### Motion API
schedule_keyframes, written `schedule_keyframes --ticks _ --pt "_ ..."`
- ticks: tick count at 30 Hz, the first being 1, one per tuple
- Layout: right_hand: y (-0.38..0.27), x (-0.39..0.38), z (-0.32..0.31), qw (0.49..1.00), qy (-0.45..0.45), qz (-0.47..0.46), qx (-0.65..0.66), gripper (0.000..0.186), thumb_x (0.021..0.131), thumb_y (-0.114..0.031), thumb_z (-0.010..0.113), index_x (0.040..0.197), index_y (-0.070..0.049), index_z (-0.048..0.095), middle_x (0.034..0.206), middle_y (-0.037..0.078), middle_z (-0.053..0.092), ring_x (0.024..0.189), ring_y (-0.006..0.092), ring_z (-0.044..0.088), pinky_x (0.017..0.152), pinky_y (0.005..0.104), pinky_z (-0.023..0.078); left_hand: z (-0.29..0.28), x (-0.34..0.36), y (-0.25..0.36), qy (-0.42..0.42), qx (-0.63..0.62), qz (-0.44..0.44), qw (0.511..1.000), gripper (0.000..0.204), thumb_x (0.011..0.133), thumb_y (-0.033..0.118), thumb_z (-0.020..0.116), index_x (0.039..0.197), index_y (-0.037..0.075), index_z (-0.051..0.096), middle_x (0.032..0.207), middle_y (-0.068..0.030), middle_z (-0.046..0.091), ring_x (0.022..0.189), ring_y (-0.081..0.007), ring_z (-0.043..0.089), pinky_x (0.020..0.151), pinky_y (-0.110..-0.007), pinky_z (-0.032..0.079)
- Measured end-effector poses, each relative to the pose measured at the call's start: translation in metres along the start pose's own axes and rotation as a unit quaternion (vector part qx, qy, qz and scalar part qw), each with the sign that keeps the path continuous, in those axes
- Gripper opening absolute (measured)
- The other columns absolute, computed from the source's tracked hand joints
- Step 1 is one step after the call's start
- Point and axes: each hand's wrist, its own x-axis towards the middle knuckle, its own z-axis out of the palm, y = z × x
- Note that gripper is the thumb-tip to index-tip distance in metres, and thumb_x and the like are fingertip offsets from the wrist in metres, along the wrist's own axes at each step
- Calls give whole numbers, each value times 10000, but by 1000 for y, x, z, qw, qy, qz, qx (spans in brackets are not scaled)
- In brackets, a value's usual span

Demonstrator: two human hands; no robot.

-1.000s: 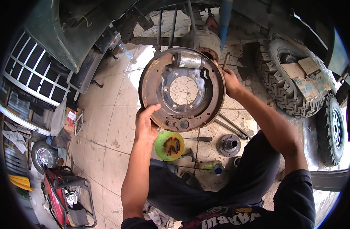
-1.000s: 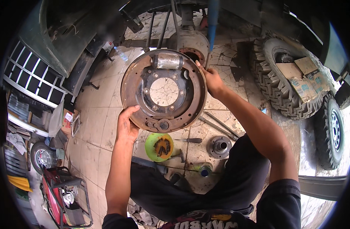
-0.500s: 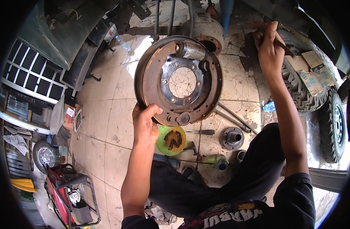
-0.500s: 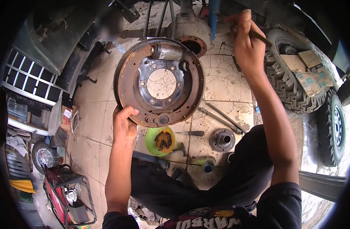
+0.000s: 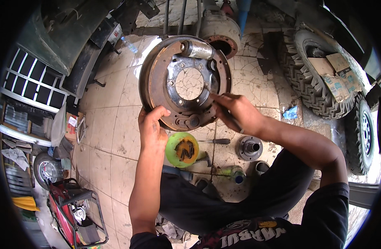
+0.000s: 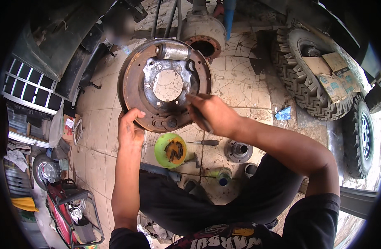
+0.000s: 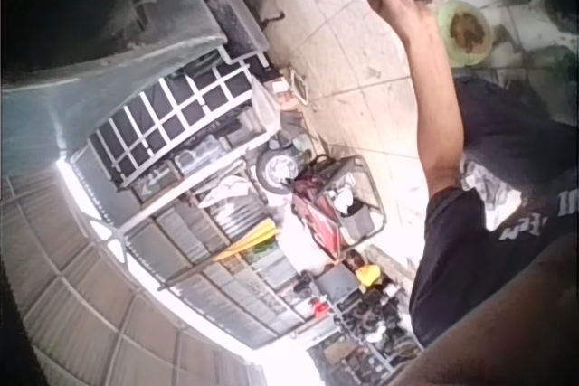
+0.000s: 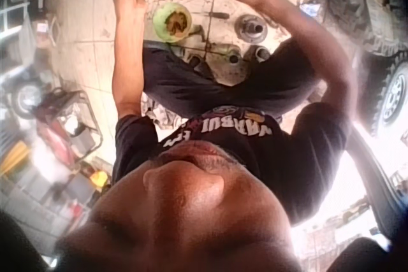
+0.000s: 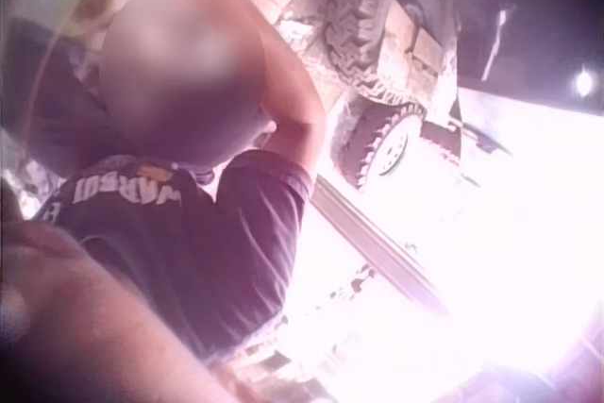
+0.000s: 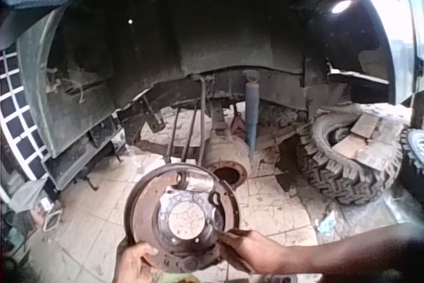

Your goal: The person works on a drum brake assembly using a metal scribe or pick to clean or adjust components, holding the circular brake part in their hands.

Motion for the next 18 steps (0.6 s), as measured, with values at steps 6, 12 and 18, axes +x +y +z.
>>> schedule_keyframes --ticks 6,12,18 --pt "1 -2 -8 994 -51 -56 76 303 840 -1 569 1132 73 602 812 191 658 696 338 675 675 408 552 -3 0 -1 -2 -3 3 1000 499 640 -58 559 1138 -31 575 1068 -102 620 995 -249 605 921 -372 493" --pt "-9 -8 -4 992 -41 -30 114 265 843 3 575 1093 77 625 843 220 667 756 371 683 693 427 546 5 -3 0 -8 -4 7 1000 508 633 -64 559 1140 -33 571 1058 -98 622 995 -251 606 920 -372 492" --pt "-3 -2 -8 996 -38 34 75 283 866 12 557 1134 86 610 831 234 661 755 373 685 665 416 550 2 -9 3 1 1 12 1000 505 630 -63 562 1133 -28 571 1055 -96 622 998 -240 605 915 -357 488"
